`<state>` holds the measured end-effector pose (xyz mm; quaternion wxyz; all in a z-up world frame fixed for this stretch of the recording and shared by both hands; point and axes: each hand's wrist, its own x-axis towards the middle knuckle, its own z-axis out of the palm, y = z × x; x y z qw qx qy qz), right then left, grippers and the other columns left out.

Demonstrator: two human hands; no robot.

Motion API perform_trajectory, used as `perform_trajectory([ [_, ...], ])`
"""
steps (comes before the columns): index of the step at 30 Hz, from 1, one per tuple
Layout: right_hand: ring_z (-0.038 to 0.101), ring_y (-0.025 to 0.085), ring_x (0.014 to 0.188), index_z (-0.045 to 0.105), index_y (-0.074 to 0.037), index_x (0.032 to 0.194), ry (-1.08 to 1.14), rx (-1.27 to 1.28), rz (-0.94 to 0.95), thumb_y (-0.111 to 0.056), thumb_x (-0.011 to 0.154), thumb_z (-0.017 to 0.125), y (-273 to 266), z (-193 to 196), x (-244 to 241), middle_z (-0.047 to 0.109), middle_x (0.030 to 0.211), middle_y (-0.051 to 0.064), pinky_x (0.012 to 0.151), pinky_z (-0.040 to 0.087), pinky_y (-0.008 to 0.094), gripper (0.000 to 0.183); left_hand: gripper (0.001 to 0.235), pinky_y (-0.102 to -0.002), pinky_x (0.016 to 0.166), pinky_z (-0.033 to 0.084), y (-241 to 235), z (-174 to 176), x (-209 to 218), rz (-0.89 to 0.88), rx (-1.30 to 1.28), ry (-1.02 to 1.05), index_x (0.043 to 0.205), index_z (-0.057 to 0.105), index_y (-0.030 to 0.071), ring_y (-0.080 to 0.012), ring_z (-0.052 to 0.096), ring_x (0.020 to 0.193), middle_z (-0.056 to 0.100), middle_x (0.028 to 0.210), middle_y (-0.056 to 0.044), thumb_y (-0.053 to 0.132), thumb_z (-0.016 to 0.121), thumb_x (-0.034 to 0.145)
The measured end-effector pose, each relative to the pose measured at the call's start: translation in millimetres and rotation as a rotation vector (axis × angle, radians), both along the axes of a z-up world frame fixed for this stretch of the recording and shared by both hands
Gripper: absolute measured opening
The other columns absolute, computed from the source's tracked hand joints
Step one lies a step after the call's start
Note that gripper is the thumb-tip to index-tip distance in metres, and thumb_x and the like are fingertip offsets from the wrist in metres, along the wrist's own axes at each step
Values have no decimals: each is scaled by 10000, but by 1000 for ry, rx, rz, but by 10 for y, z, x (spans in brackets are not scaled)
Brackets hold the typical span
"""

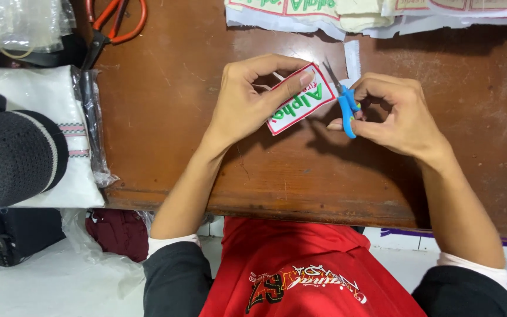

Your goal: Trimming the edges of a fabric label using scissors to remove excess material.

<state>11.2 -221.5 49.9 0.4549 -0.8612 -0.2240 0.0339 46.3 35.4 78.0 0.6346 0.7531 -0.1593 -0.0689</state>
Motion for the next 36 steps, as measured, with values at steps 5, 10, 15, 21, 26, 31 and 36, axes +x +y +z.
perform_trajectory([
  [5,436,147,652,637,-17,823,22,8,13,-209,769,936,-157,-181,-101,579,758,47,616,329,284,359,165,-254,774,516,-39,-19,48,-108,74,-194,1011,765,65,-110,680,838,755,943,-38,215,694,1004],
  [10,462,131,651,586,-45,762,13,71,-7,-243,765,935,-80,-289,-200,548,723,19,612,356,274,402,153,-259,773,517,-95,-77,1,-167,59,-194,1039,769,67,-114,676,826,754,932,-48,200,703,1003],
  [15,457,177,701,537,-11,780,0,114,-9,-235,761,934,-9,-302,-291,561,798,72,643,354,290,456,157,-273,760,509,-77,-100,-115,-133,31,-156,1048,749,27,-150,650,807,721,928,-92,161,672,1020],
  [21,407,186,685,496,-12,764,-38,147,-30,-180,788,931,76,-337,-308,563,807,86,621,320,292,467,115,-269,763,527,-59,-155,-192,-85,20,-131,1038,749,37,-157,668,841,719,950,-93,131,688,1012],
  [26,409,187,685,495,-9,764,-24,161,-29,-178,799,918,105,-320,-317,549,799,87,628,319,287,457,110,-268,767,539,-60,-184,-200,-76,16,-140,1054,747,28,-167,672,848,715,963,-104,115,697,1008],
  [31,416,175,670,492,-10,761,-18,190,-32,-179,789,923,119,-338,-325,557,789,87,605,311,281,464,101,-266,733,538,-62,-198,-205,-66,24,-145,1052,749,24,-167,670,831,717,956,-107,101,709,999],
  [36,485,198,698,498,0,766,8,206,-23,-147,805,902,124,-334,-320,590,819,115,634,367,287,432,92,-259,719,528,-69,-215,-217,-42,28,-140,1051,755,34,-160,666,828,714,953,-97,96,712,999],
])
